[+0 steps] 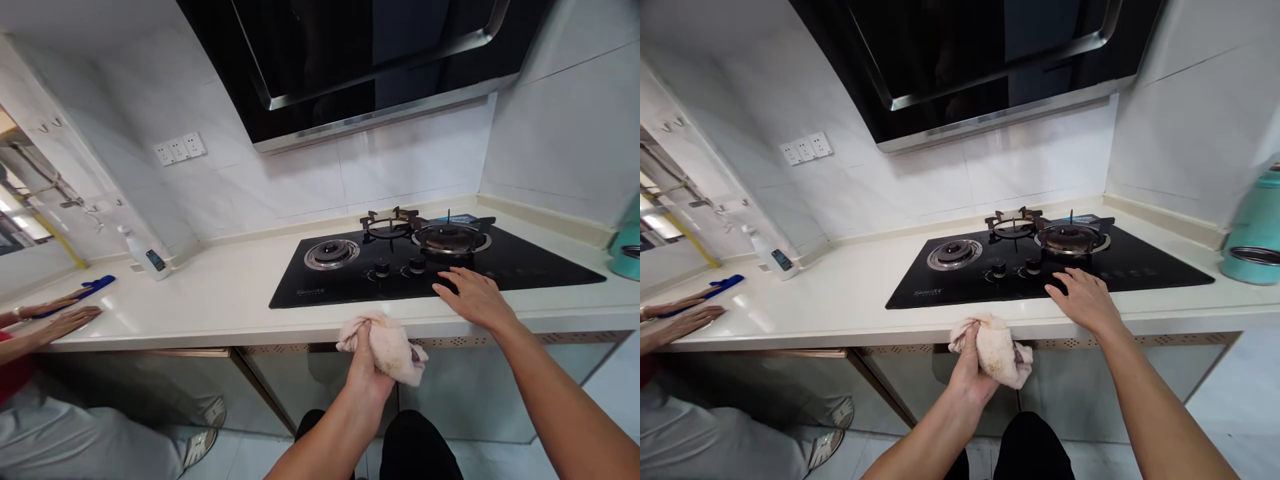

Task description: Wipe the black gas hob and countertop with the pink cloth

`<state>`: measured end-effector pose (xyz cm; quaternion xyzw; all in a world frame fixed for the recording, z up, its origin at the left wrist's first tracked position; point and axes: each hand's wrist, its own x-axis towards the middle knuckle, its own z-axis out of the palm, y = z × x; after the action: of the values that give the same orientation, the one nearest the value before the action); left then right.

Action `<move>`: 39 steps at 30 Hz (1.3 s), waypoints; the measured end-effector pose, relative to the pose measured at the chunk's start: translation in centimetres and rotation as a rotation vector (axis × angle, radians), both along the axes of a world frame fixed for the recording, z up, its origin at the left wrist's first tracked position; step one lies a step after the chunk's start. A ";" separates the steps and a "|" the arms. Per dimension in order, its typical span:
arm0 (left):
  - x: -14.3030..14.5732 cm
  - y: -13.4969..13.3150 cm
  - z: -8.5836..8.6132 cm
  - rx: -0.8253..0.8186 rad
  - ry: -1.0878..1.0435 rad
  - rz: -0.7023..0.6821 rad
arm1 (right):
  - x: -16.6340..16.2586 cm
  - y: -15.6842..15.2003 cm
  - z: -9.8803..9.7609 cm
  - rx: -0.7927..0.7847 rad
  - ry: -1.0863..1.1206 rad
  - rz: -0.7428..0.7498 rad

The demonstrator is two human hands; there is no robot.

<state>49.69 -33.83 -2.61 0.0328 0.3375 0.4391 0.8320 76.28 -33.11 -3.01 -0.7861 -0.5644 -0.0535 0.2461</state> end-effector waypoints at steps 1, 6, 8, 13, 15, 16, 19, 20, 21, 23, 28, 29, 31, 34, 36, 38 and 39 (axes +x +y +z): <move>-0.7 0.0 -0.2 -0.012 0.002 -0.055 | -0.1 0.0 0.1 0.013 0.016 0.005; -5.1 -0.7 -1.7 -0.007 0.053 -0.228 | -0.6 0.0 1.0 0.095 0.079 0.000; -6.4 -1.2 -1.8 0.098 0.124 -0.244 | -1.6 -0.9 1.5 0.152 0.109 0.007; -6.3 -2.1 -0.3 0.521 0.331 -0.362 | -10.0 -8.1 1.3 0.389 0.314 0.147; -5.1 -2.2 0.5 0.614 0.367 -0.404 | -14.5 -11.2 0.2 0.408 0.475 0.352; -4.4 -2.2 0.8 0.635 0.384 -0.413 | -16.5 -12.2 -0.6 0.396 0.521 0.419; -2.3 -2.8 1.7 0.624 0.488 -0.453 | -20.0 -13.1 -3.6 0.449 0.562 0.458; -1.7 -3.2 1.9 0.618 0.520 -0.489 | -20.3 -12.8 -4.6 0.496 0.587 0.408; -1.3 -3.6 2.2 0.625 0.534 -0.539 | -20.3 -12.4 -5.5 0.549 0.623 0.342; -0.7 -4.4 2.8 0.696 0.516 -0.679 | -19.5 -11.7 -6.6 0.643 0.723 0.192; -0.2 -2.9 4.1 1.236 0.754 -0.971 | -16.3 -12.5 -6.8 0.753 1.298 -0.057; -0.2 -1.7 4.5 1.422 0.883 -0.958 | -15.4 -12.8 -6.8 0.795 1.428 -0.096; -0.2 1.8 5.4 1.845 1.147 -0.791 | -13.0 -13.2 -7.0 0.912 1.572 -0.202; -0.4 7.8 7.1 2.371 1.416 -0.409 | -7.8 -13.2 -7.4 1.133 1.530 -0.349; -0.6 11.2 7.7 2.583 1.484 -0.374 | -3.8 -12.8 -7.5 1.266 1.466 -0.423; -0.7 13.3 7.4 2.688 1.498 -0.457 | 0.0 -12.2 -7.4 1.357 1.419 -0.484; -0.7 13.9 7.0 2.703 1.496 -0.505 | 1.7 -11.8 -7.3 1.377 1.406 -0.505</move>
<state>48.96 -19.91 4.34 0.9828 0.0152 0.1440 -0.1142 78.00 -44.89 -10.33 -0.4232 0.0445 0.0571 0.9032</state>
